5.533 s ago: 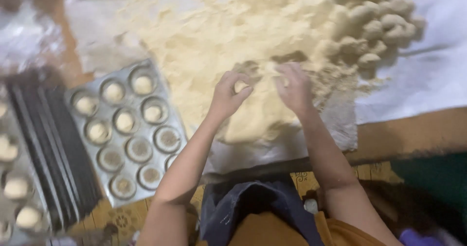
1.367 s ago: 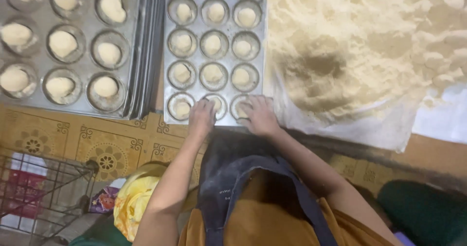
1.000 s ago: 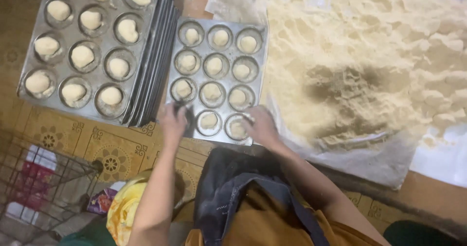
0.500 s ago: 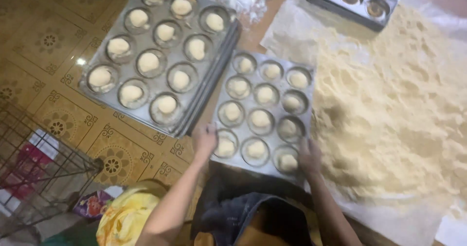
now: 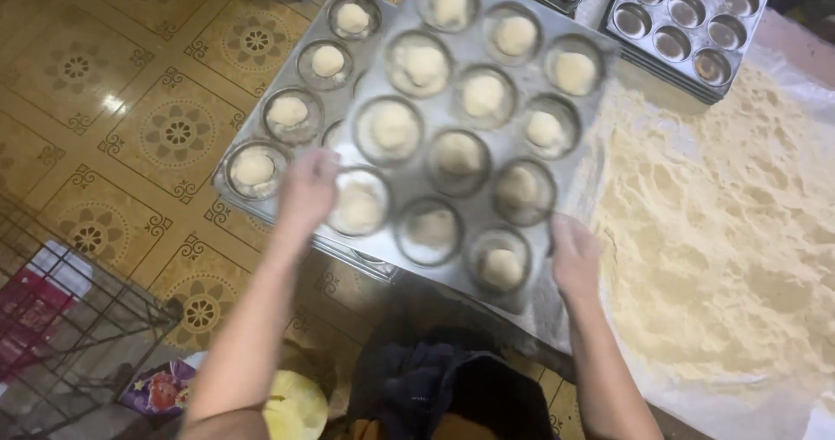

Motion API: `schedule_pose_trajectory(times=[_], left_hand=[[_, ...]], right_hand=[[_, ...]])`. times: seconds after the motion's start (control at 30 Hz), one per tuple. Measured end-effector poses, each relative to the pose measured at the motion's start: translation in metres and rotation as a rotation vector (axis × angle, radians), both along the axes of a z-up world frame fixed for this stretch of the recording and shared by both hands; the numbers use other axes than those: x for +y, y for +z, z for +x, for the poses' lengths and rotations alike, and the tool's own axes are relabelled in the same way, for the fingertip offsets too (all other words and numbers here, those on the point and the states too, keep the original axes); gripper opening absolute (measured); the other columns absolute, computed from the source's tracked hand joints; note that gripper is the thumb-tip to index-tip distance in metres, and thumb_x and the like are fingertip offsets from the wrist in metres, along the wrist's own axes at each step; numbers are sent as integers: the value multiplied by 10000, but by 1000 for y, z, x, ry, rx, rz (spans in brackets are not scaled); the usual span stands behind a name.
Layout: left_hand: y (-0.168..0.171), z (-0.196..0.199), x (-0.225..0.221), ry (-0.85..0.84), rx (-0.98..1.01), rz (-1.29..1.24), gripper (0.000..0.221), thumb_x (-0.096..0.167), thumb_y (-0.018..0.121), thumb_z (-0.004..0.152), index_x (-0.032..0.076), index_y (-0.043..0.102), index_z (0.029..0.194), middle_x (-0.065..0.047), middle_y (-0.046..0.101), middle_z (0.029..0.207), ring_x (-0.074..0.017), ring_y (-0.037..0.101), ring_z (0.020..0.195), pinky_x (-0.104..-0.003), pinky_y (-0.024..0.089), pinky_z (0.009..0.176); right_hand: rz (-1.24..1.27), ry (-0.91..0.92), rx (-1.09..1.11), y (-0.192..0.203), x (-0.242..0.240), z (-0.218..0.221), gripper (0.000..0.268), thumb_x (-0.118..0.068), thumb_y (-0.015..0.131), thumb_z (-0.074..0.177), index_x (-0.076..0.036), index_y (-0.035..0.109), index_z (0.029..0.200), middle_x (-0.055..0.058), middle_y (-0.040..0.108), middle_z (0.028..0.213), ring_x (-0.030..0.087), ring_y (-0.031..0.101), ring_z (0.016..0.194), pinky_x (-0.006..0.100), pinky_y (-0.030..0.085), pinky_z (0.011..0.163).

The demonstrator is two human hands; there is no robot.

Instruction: Placing small balls of dough into the circular molds of metal baking trays in a bakery production area.

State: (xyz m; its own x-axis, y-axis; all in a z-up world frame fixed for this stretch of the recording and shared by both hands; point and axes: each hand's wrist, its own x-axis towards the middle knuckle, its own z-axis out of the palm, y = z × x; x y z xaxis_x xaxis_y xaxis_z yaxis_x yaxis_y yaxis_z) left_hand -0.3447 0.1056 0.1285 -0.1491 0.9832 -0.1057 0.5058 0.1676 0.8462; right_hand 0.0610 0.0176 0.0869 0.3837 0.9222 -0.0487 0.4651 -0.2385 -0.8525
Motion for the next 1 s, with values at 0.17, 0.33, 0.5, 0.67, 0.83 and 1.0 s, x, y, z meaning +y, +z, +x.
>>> schedule_pose_trajectory(times=[0.17,0.33,0.5,0.67,0.83,1.0], left_hand=[[35,-86,33,-6,173,61,291,252,545,1097,40,733,1164,-232,701,1120,-416,630,1168,-548,451,1011],[-43,-154,81,-9,439,101,183,244,667,1056,133,795,1127,-225,715,1115,-450,636,1158,-550,458,1014],[-66,-154,83,55,130,-6,268,235,653,1037,177,713,1291,-178,670,1277,-365,564,1283,-486,433,1082],[-133,-198,114,2,183,-9,270,217,650,1016,203,733,1272,-134,677,1299,-335,578,1274,-466,452,1080],[-67,-157,99,169,343,65,629,309,739,991,-36,557,1485,-247,570,1430,-363,552,1268,-471,387,1040],[-26,-62,57,51,141,587,332,9,689,1171,-152,622,1454,-314,690,1290,-368,695,1159,-440,583,942]], right_hand=[[-139,84,14,11,54,-93,349,-329,561,1065,-53,752,969,133,652,786,232,628,791,461,497,851],[-311,214,63,-14,80,-147,365,-413,585,1038,-100,770,1070,136,751,923,289,744,937,458,556,860],[-221,301,48,-38,86,-150,414,-402,521,1060,-25,672,976,152,612,813,259,607,796,448,500,762],[-296,306,182,-52,80,-142,467,-458,544,1064,-22,670,1172,196,694,1068,303,670,1080,495,511,938],[18,557,24,-28,48,-83,357,-306,444,1034,-94,472,748,89,566,753,235,547,747,402,373,707],[42,236,-22,-84,-33,58,215,-246,588,980,-88,664,855,56,670,931,218,621,898,374,463,826]])
